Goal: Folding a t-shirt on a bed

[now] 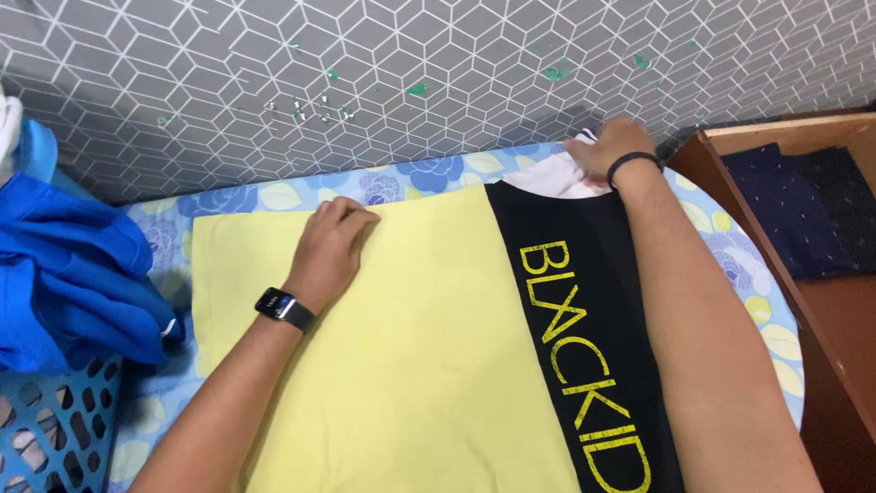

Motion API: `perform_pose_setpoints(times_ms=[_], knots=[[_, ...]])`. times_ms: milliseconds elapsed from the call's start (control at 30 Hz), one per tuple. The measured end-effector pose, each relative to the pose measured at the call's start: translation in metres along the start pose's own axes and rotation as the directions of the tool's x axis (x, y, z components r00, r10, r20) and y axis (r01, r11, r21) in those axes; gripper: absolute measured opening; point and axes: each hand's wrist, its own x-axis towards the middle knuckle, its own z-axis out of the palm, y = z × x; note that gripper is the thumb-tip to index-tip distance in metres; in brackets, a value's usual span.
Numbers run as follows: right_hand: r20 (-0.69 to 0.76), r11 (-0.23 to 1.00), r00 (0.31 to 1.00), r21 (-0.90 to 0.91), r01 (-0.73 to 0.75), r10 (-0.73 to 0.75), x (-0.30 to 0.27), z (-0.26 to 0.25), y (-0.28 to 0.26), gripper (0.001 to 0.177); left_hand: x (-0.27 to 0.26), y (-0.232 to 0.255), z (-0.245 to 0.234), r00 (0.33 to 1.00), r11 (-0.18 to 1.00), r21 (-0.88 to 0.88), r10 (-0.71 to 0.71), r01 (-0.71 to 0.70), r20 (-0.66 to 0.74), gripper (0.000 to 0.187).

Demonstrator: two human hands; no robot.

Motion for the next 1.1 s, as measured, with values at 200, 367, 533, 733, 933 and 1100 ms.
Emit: perform_pose_setpoints(times_ms=[200,367,533,733,933,1100], knots=[[0.050,0.527,0.998,0.848,-0.058,0.030,0.000,0.035,0.010,0.028,-0.009,-0.021,-0.018,0.998,0.993,0.107,0.045,-0.042,-0.031,0.023],[0.095,-0.070,0.981,0.992,-0.108,-0.168,-0.049,-0.007,0.023,0.021,-0.033,-0.082,-0.031,0.985,0.893,0.450,0.077,-0.001,-0.152,0.032],[0.057,-0.276,0.959,0.951,-0.137,-0.279,-0.104,-0.045,0.039,0.013,-0.058,-0.114,-0.060,0.989,0.919,0.374,-0.080,0.123,-0.127,0.031],[-0.028,-0.284,0.926,0.955,-0.086,-0.376,-0.147,-0.058,0.061,0.006,-0.088,-0.072,-0.107,0.996,0.859,0.503,-0.080,0.094,-0.049,0.007],[-0.091,-0.273,0.908,0.962,-0.027,-0.409,-0.192,-0.057,0.094,0.010,-0.140,0.018,-0.162,0.961,0.538,0.843,-0.242,0.020,0.132,0.040],[-0.047,-0.237,0.913,0.970,-0.055,-0.404,-0.220,-0.046,0.124,0.007,-0.178,0.047,-0.160,0.908,0.511,0.857,-0.329,-0.061,0.261,0.050]])
